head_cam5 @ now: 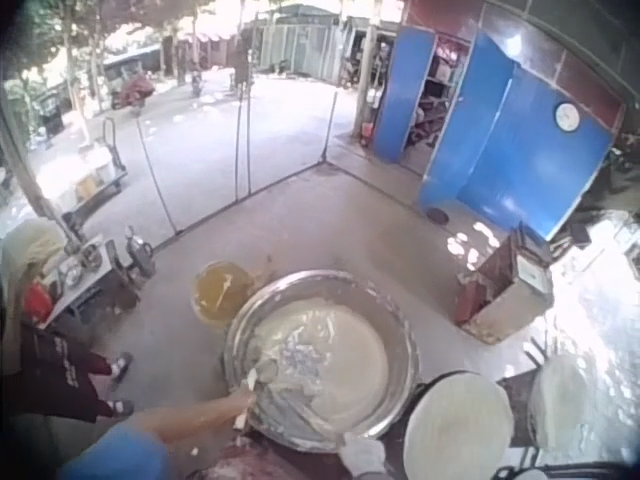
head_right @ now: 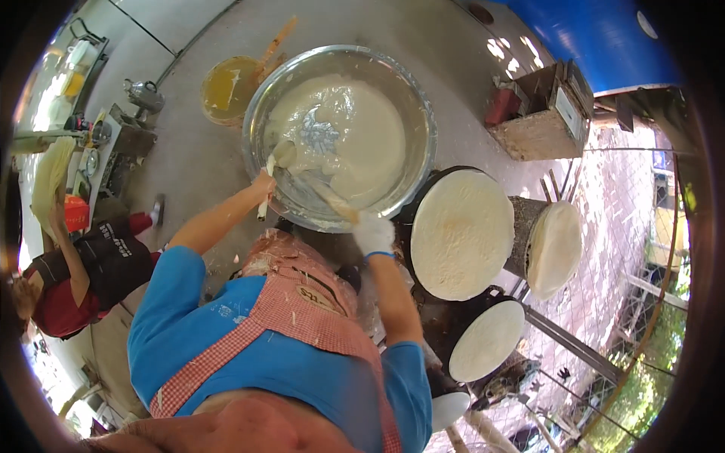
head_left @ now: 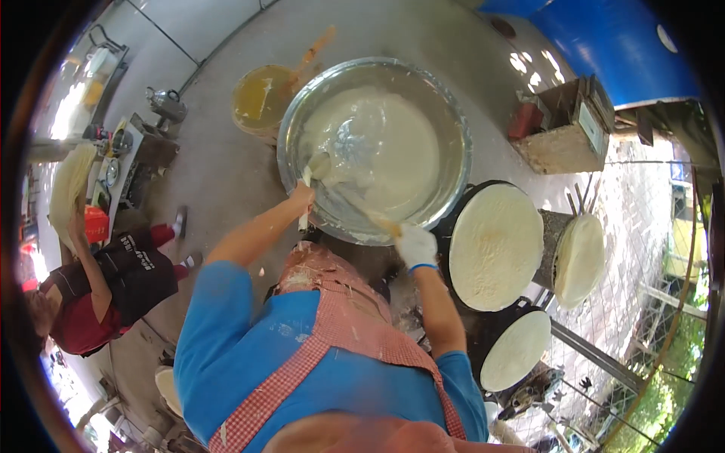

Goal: The person makes thin wrappers by scooping batter from a bowl, spreading it onto heated circular griddles using wooden tools, and peeling off the cooked wrappers to stack them.

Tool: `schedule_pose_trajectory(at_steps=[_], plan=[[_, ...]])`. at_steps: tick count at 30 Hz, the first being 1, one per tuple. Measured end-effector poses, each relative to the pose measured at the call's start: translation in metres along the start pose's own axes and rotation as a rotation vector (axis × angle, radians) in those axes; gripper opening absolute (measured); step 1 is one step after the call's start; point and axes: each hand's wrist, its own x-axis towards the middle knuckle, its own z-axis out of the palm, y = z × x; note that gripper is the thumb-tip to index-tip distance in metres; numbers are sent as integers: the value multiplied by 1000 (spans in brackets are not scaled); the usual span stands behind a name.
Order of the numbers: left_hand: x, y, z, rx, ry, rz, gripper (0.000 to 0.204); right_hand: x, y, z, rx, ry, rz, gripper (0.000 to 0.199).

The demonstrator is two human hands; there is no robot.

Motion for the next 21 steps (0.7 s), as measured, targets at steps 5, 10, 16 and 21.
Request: schedule_pose_trajectory(at_steps=[5,10,16,21], plan=[[28,7,-21,88,-173,234,18,1,-66,6,136,31,253,37],[19,25,-36,203,-49,70,35,-26,-49,11,197,89,380,39],[101,-22,-16,172,0,-95,37,7,-96,19,214,34,284,41],[50,26,-11,111,-23,21,45,-24,-47,25,233,121,527,41]])
